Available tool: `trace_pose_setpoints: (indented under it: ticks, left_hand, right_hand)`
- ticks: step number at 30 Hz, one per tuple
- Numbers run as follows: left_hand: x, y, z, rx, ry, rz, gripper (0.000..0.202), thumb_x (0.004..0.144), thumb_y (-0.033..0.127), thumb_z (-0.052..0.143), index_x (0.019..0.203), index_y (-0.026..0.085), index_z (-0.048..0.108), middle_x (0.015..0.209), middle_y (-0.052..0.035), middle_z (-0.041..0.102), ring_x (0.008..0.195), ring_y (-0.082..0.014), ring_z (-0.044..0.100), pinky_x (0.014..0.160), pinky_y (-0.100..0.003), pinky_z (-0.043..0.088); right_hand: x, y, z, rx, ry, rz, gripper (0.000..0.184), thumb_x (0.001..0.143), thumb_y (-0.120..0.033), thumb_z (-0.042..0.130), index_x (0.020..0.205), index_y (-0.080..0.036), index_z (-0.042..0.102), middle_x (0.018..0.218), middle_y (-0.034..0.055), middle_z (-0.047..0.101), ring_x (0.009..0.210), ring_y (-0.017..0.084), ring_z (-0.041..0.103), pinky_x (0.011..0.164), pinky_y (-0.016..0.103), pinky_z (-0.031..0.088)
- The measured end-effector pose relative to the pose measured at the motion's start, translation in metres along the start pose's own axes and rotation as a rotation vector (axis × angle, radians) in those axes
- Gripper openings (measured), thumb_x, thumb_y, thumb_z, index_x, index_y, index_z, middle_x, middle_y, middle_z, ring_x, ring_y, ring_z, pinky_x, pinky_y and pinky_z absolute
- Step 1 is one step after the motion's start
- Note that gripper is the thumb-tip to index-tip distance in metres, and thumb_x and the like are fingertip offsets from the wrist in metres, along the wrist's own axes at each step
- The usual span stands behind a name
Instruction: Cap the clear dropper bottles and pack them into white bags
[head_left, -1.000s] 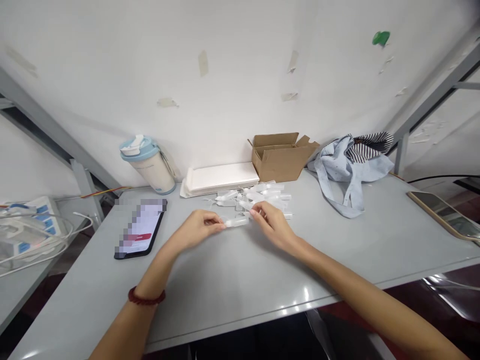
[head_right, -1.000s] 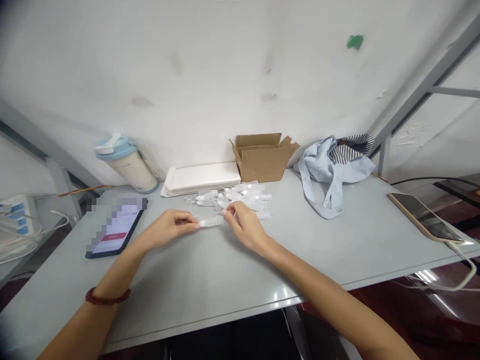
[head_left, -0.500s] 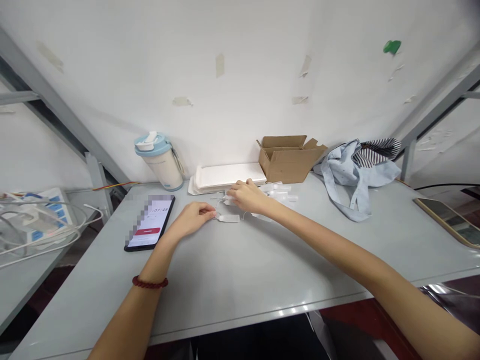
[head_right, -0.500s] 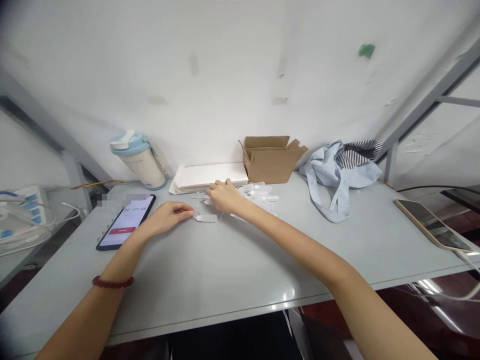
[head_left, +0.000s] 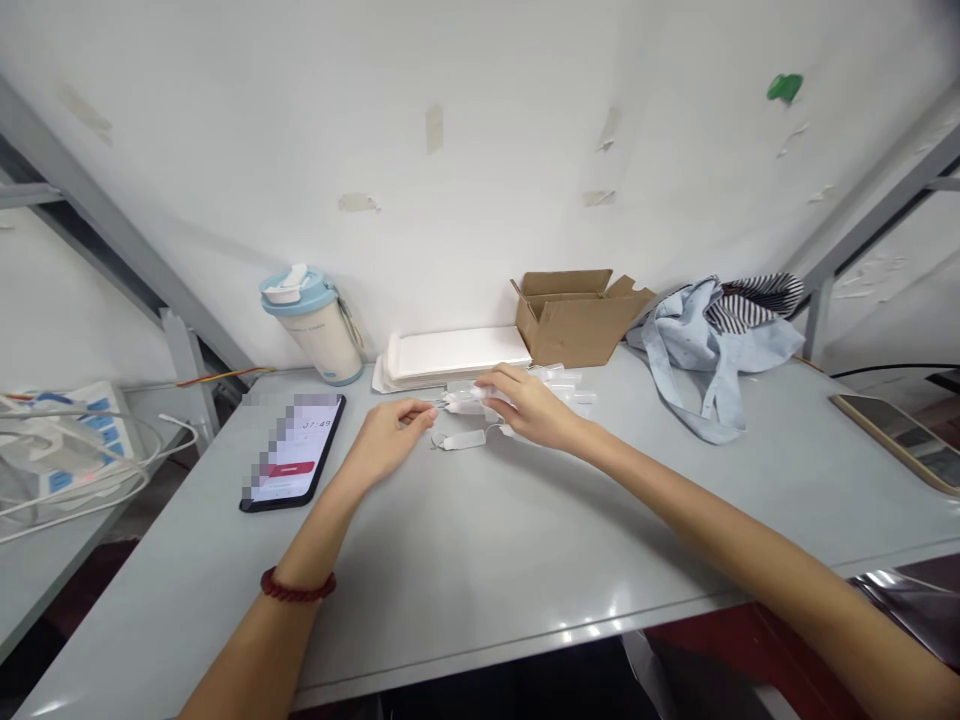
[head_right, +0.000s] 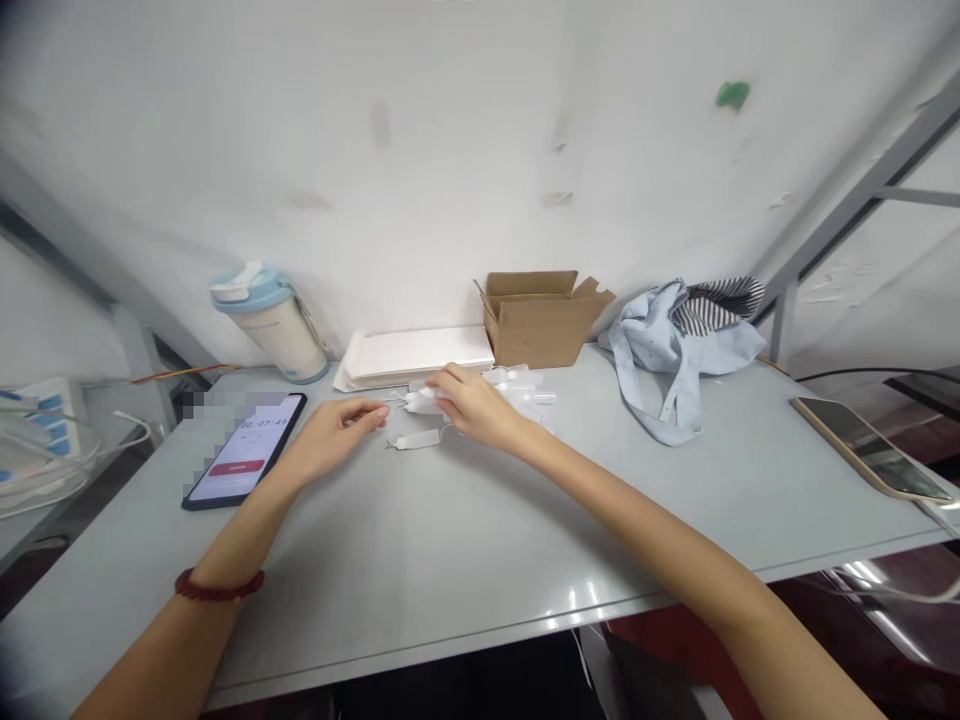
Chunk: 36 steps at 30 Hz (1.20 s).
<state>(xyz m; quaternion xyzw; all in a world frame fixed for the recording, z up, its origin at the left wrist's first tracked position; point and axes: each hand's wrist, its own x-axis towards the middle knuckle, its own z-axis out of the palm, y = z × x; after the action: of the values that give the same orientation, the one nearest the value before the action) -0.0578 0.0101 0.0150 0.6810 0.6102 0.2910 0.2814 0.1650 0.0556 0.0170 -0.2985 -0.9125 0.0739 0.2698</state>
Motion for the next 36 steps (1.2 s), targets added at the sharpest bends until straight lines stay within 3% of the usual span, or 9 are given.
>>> trace_pose_setpoints:
  ticks: [2, 7, 11, 14, 19, 24, 29, 36]
  left_hand:
    - [-0.003, 0.007, 0.004, -0.058, -0.01, 0.02, 0.037, 0.081, 0.043, 0.049, 0.099, 0.016, 0.066, 0.091, -0.0063, 0.07, 0.087, -0.0225, 0.062, 0.073, -0.031, 0.046]
    - [-0.013, 0.022, 0.021, -0.199, -0.098, 0.044, 0.043, 0.079, 0.044, 0.055, 0.111, 0.015, 0.061, 0.091, -0.0067, 0.067, 0.081, -0.0206, 0.063, 0.067, -0.029, 0.048]
    - [-0.019, 0.032, 0.029, -0.183, -0.136, 0.079, 0.034, 0.082, 0.043, 0.051, 0.099, 0.017, 0.066, 0.086, -0.0051, 0.068, 0.08, -0.0202, 0.062, 0.068, -0.027, 0.048]
    - [-0.022, 0.038, 0.032, -0.123, -0.148, 0.1, 0.028, 0.082, 0.04, 0.051, 0.082, 0.019, 0.069, 0.076, -0.0029, 0.069, 0.073, -0.0193, 0.061, 0.064, -0.026, 0.047]
    - [-0.024, 0.041, 0.035, -0.188, -0.109, 0.026, 0.024, 0.075, 0.039, 0.06, 0.087, 0.019, 0.07, 0.082, -0.0033, 0.071, 0.075, -0.0201, 0.063, 0.066, -0.027, 0.049]
    - [-0.024, 0.036, 0.039, -0.226, -0.121, -0.072, 0.027, 0.072, 0.038, 0.062, 0.086, 0.018, 0.07, 0.074, -0.0036, 0.07, 0.068, -0.0196, 0.063, 0.065, -0.029, 0.051]
    - [-0.024, 0.037, 0.041, -0.208, -0.067, -0.042, 0.022, 0.073, 0.038, 0.06, 0.08, 0.018, 0.067, 0.071, -0.0029, 0.067, 0.066, -0.0183, 0.061, 0.063, -0.029, 0.051]
    - [-0.029, 0.046, 0.043, -0.297, -0.16, -0.011, 0.02, 0.076, 0.038, 0.059, 0.076, 0.019, 0.064, 0.066, -0.0012, 0.063, 0.066, -0.0172, 0.06, 0.064, -0.028, 0.05]
  right_hand:
    - [-0.018, -0.001, -0.006, 0.105, 0.086, -0.036, 0.02, 0.09, -0.015, 0.046, 0.109, -0.016, 0.052, 0.102, 0.0105, 0.057, 0.09, 0.02, 0.056, 0.076, 0.032, 0.047]
    - [-0.057, -0.005, -0.005, 0.187, 0.176, 0.028, 0.02, 0.091, -0.018, 0.046, 0.11, -0.019, 0.051, 0.101, 0.0096, 0.057, 0.092, 0.02, 0.057, 0.078, 0.036, 0.049]
    - [-0.071, -0.013, 0.002, 0.209, 0.113, 0.027, 0.024, 0.091, -0.015, 0.044, 0.115, -0.019, 0.048, 0.105, 0.011, 0.055, 0.097, 0.02, 0.055, 0.081, 0.038, 0.05]
    - [-0.074, -0.019, 0.004, 0.206, 0.096, -0.016, 0.025, 0.092, -0.015, 0.042, 0.116, -0.018, 0.047, 0.105, 0.0119, 0.054, 0.096, 0.021, 0.054, 0.079, 0.039, 0.052]
    - [-0.076, -0.02, 0.002, 0.242, 0.125, -0.002, 0.026, 0.092, -0.012, 0.041, 0.117, -0.017, 0.046, 0.105, 0.0124, 0.053, 0.096, 0.02, 0.054, 0.08, 0.037, 0.052]
    - [-0.076, -0.018, 0.001, 0.289, 0.171, 0.003, 0.027, 0.092, -0.012, 0.042, 0.117, -0.018, 0.046, 0.105, 0.0111, 0.053, 0.096, 0.019, 0.055, 0.08, 0.037, 0.052]
    - [-0.075, -0.017, 0.001, 0.281, 0.174, 0.013, 0.026, 0.091, -0.013, 0.042, 0.117, -0.019, 0.046, 0.104, 0.0109, 0.053, 0.095, 0.02, 0.055, 0.079, 0.038, 0.052]
    - [-0.075, -0.019, 0.0, 0.292, 0.152, -0.009, 0.026, 0.091, -0.012, 0.043, 0.115, -0.018, 0.048, 0.103, 0.0109, 0.054, 0.095, 0.019, 0.055, 0.079, 0.036, 0.052]
